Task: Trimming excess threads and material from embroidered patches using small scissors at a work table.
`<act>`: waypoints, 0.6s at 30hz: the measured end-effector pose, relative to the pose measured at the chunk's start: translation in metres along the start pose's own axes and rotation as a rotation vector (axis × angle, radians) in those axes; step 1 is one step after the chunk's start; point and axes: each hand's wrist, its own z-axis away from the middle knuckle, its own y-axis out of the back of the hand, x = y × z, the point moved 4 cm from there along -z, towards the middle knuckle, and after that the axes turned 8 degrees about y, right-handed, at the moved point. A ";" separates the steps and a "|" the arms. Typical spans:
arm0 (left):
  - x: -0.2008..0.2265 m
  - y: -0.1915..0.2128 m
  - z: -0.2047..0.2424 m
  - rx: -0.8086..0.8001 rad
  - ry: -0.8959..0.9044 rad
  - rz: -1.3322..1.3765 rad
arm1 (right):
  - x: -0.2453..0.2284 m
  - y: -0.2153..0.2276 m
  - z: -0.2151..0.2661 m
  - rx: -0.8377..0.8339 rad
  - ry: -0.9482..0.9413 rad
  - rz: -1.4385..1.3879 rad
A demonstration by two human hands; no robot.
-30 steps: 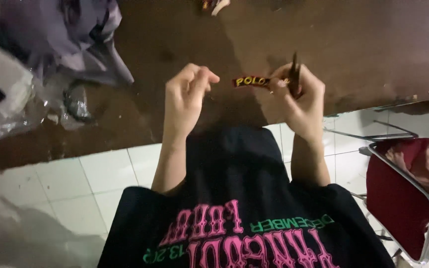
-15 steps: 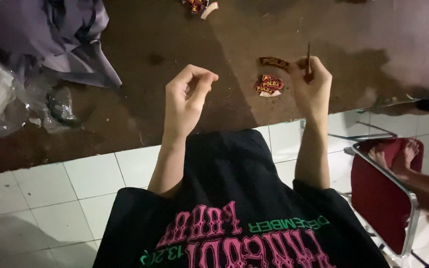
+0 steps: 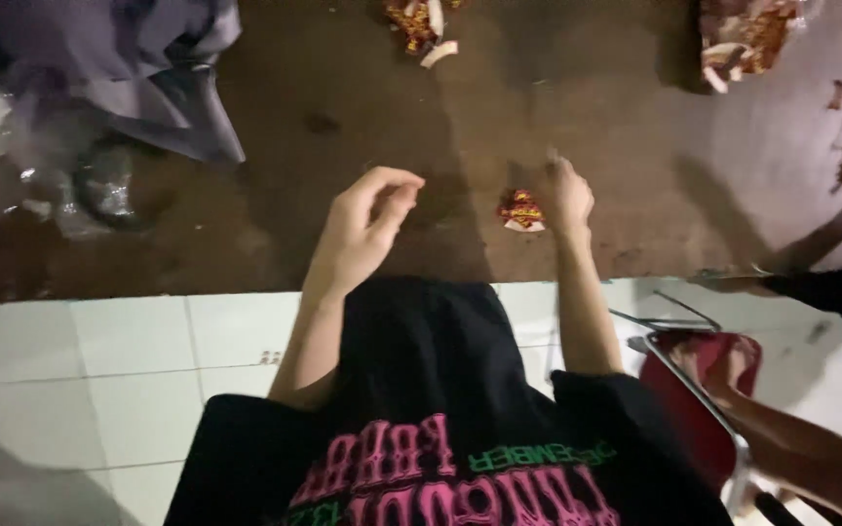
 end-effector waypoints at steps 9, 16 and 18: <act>-0.008 0.013 -0.016 0.000 -0.033 -0.035 | -0.075 -0.113 -0.183 0.080 0.279 0.047; -0.002 0.030 -0.023 0.036 0.109 -0.055 | -0.146 -0.080 -0.192 0.056 0.446 0.013; -0.005 0.033 -0.024 0.024 0.112 -0.070 | -0.149 -0.079 -0.198 0.040 0.489 0.080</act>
